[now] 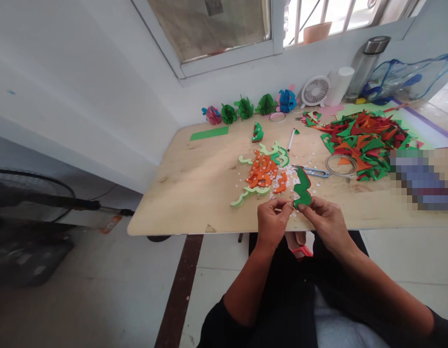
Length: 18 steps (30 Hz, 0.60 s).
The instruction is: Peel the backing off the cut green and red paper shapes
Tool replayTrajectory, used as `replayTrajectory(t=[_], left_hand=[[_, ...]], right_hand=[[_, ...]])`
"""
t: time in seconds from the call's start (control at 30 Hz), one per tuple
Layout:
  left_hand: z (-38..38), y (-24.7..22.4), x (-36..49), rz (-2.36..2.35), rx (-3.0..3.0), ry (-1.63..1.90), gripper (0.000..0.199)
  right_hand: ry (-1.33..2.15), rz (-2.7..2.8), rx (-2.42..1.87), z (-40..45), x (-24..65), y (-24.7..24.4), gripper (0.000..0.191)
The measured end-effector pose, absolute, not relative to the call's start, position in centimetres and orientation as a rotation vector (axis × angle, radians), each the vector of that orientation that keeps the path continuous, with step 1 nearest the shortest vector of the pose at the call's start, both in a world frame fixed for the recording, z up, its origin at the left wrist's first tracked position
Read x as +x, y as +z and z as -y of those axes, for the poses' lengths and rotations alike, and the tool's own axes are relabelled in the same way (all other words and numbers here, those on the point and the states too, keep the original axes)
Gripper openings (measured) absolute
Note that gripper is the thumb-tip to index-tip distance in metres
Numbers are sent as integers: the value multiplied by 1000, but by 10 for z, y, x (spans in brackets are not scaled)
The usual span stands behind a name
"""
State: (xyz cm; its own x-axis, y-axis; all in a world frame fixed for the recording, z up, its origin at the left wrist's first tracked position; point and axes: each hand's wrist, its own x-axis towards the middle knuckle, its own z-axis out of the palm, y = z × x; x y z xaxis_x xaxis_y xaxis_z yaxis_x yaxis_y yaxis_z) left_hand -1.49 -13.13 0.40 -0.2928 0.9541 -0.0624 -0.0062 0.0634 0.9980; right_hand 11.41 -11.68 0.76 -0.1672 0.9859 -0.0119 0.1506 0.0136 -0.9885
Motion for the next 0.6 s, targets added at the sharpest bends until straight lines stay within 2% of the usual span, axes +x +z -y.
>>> replayTrajectory(t=[0.3, 0.5, 0.6], left_hand=[[135, 3, -10, -1546, 1112, 1407, 15], [141, 8, -13, -1664, 1600, 1508, 11], [139, 9, -17, -1654, 1556, 1487, 12]], right_hand=[[1233, 1376, -1288, 115, 115, 4, 26], [1494, 1103, -1156, 114, 112, 15, 27], [1606, 1041, -1128, 114, 111, 20, 29]])
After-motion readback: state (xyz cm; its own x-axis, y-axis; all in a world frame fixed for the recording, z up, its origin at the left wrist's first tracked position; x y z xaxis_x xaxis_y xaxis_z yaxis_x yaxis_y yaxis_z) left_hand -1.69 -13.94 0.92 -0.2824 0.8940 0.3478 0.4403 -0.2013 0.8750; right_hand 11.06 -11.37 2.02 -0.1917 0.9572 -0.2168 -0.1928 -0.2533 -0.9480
